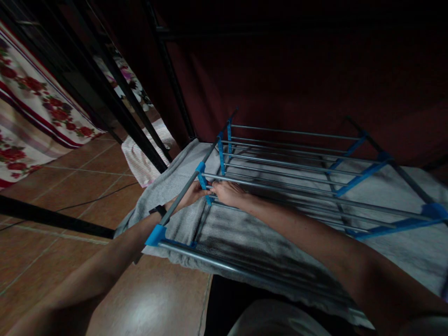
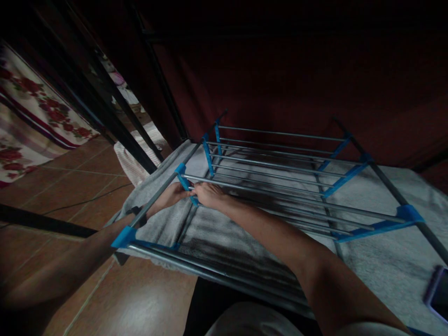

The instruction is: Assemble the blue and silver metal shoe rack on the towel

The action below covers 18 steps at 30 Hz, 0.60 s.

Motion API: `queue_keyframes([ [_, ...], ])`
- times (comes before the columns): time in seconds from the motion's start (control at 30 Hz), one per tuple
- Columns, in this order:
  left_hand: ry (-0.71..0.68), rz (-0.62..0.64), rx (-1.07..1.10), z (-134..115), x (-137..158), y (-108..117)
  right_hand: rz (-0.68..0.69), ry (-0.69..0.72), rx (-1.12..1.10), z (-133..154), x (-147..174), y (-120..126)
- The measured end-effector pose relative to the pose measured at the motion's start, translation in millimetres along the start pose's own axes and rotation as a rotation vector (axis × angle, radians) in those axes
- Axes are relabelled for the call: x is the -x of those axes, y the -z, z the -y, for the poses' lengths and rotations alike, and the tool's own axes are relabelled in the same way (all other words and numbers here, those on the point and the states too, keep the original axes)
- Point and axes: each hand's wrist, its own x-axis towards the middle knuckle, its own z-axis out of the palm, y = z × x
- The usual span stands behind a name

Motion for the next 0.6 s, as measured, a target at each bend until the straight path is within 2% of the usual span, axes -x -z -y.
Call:
queue_keyframes([
  [0.23, 0.011, -0.029, -0.040, 1.3, -1.4, -0.4, -0.003, 0.026, 0.048, -1.4, -0.9, 0.0],
  [0.37, -0.004, -0.017, -0.068, 5.2, -2.8, 1.3, -0.059, 0.017, 0.084, 1.0, 12.0, 2.1],
  [0.5, 0.039, -0.026, -0.126, 7.3, -4.4, 2.8, -0.090, 0.126, 0.158, -2.3, 49.2, 11.2],
  [0.6, 0.054, -0.029, -0.200, 2.3, -3.1, 5.2, 0.040, 0.203, 0.149, -6.2, 98.6, 36.6],
])
